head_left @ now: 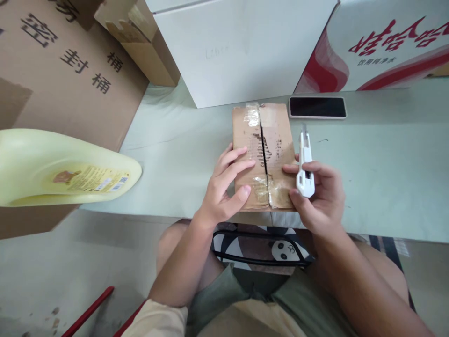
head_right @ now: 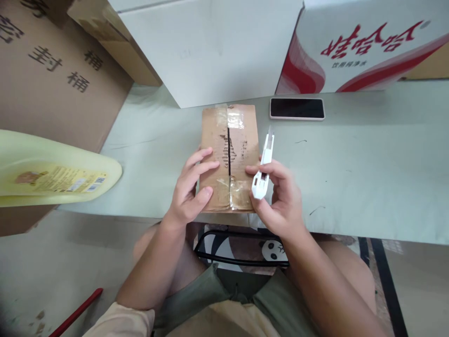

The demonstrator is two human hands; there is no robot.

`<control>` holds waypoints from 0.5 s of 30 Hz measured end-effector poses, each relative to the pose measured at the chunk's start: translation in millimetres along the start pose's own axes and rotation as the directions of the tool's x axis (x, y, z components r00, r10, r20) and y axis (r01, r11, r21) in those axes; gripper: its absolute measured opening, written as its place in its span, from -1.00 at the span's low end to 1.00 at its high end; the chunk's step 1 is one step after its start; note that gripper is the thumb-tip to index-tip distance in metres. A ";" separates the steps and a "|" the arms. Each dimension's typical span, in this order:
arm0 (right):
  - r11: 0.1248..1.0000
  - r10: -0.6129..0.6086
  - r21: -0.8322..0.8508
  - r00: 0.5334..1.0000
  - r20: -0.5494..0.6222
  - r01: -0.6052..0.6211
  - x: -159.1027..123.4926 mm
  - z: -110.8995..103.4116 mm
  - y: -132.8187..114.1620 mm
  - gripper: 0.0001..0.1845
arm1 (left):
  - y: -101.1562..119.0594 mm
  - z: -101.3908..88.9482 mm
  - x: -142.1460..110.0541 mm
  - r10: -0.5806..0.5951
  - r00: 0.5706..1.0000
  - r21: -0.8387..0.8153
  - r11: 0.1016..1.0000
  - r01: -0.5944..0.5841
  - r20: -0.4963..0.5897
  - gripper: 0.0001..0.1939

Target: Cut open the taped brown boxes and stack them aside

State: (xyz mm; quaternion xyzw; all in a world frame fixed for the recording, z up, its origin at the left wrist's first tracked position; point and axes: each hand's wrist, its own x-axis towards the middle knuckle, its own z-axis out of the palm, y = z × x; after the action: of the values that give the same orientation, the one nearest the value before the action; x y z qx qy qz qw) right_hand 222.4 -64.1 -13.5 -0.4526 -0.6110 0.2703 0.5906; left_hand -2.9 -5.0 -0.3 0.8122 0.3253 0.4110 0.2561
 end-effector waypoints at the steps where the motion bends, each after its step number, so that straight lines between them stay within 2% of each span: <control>1: 1.000 -0.001 0.005 1.000 -0.002 0.001 0.3 0.4 -0.3 -0.59 | 0.3 0.1 0.1 -0.001 1.000 -0.001 1.000 0.001 0.000 -0.58; 15: 1.000 0.007 -0.011 1.000 0.001 -0.007 1.8 0.5 -3.0 -0.61 | 3.4 4.4 -0.1 0.003 1.000 -0.017 1.000 -0.003 -0.001 -0.57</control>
State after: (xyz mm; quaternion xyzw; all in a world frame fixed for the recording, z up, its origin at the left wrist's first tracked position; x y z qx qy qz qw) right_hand 221.3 -63.8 -10.1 -0.4577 -0.6110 0.2694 0.5870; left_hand 1.9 -8.0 -0.3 0.8101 0.3208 0.4148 0.2622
